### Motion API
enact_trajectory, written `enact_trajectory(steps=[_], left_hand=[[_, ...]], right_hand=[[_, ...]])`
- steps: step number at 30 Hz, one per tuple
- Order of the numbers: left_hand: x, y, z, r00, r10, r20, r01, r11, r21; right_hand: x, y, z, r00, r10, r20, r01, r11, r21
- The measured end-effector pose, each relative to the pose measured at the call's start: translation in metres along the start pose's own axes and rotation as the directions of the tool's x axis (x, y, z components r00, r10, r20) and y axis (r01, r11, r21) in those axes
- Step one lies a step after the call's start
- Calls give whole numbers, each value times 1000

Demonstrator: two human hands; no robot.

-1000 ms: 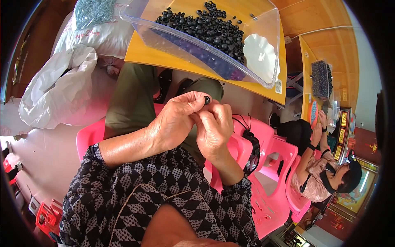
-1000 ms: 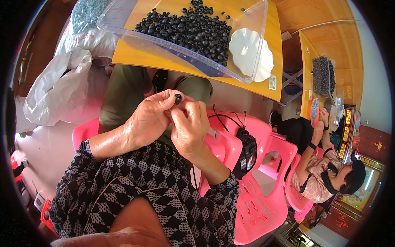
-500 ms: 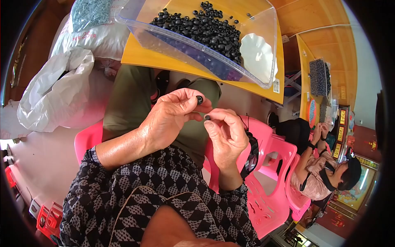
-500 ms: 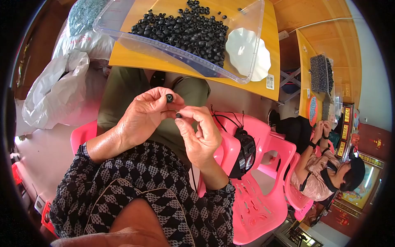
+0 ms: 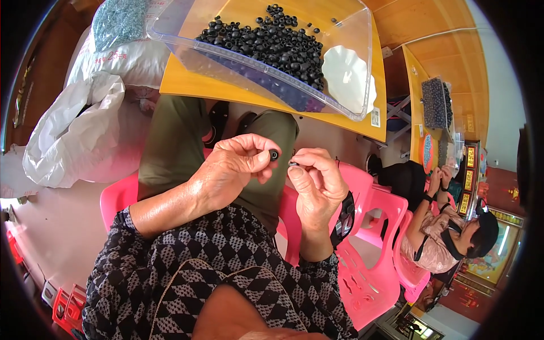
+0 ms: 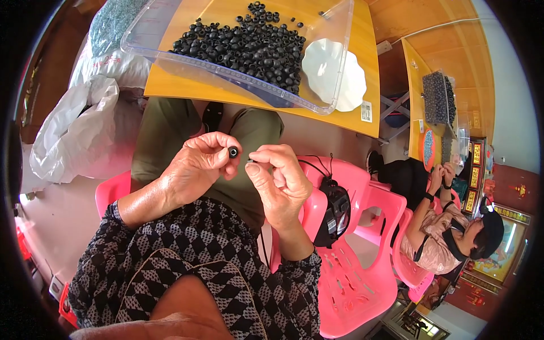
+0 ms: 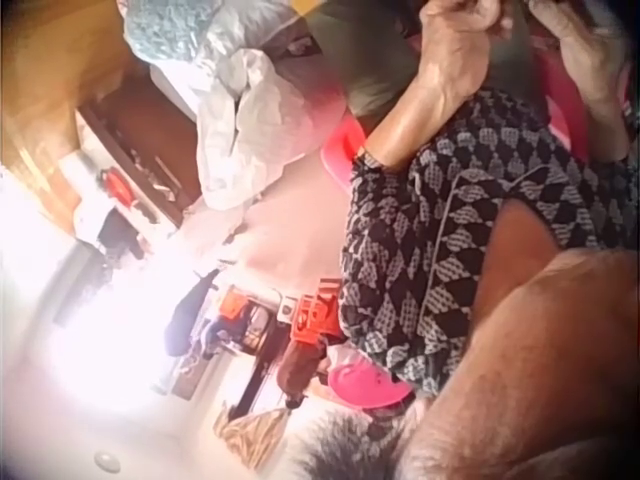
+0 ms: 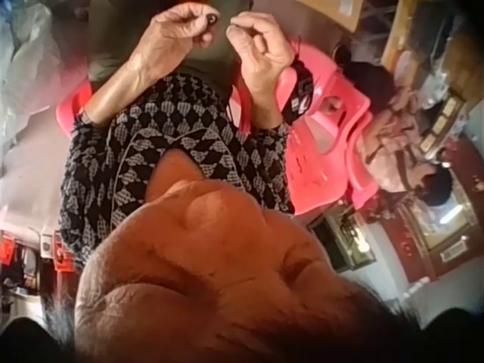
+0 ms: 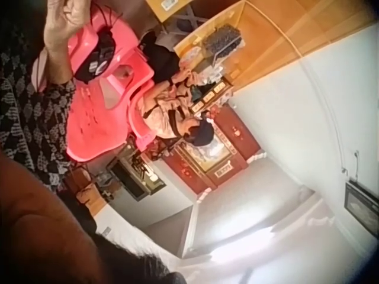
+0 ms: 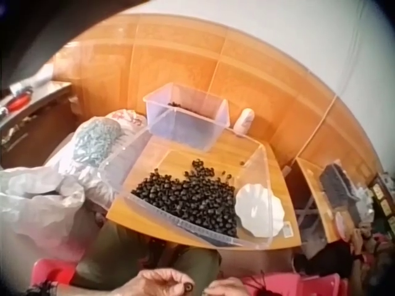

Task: The recorder is sorting small blue and black beads and placing them into a plastic bag.

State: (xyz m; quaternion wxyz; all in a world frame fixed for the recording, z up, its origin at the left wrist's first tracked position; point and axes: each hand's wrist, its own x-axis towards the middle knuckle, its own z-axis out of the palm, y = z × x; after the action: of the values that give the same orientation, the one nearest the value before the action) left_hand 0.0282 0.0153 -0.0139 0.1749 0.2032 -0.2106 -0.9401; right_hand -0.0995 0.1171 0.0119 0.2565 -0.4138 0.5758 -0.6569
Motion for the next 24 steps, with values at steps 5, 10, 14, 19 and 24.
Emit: enact_trajectory(steps=[5,10,14,19,24], left_hand=[[0,3,3,1000,11,-8,-11,998,56],[-2,4,4,998,54,-45,-45,982,182],[-4,4,4,996,81,-39,-70,973,221],[-4,4,3,990,138,-35,-122,949,291],[-4,2,2,991,131,-36,-116,953,280]], right_hand=[[2,1,1,998,47,30,-49,996,72],[2,4,4,999,37,20,-39,996,74],[2,4,5,998,54,16,-54,998,34],[3,2,3,999,0,42,1,1000,-26],[2,0,9,993,118,-10,-117,991,60]])
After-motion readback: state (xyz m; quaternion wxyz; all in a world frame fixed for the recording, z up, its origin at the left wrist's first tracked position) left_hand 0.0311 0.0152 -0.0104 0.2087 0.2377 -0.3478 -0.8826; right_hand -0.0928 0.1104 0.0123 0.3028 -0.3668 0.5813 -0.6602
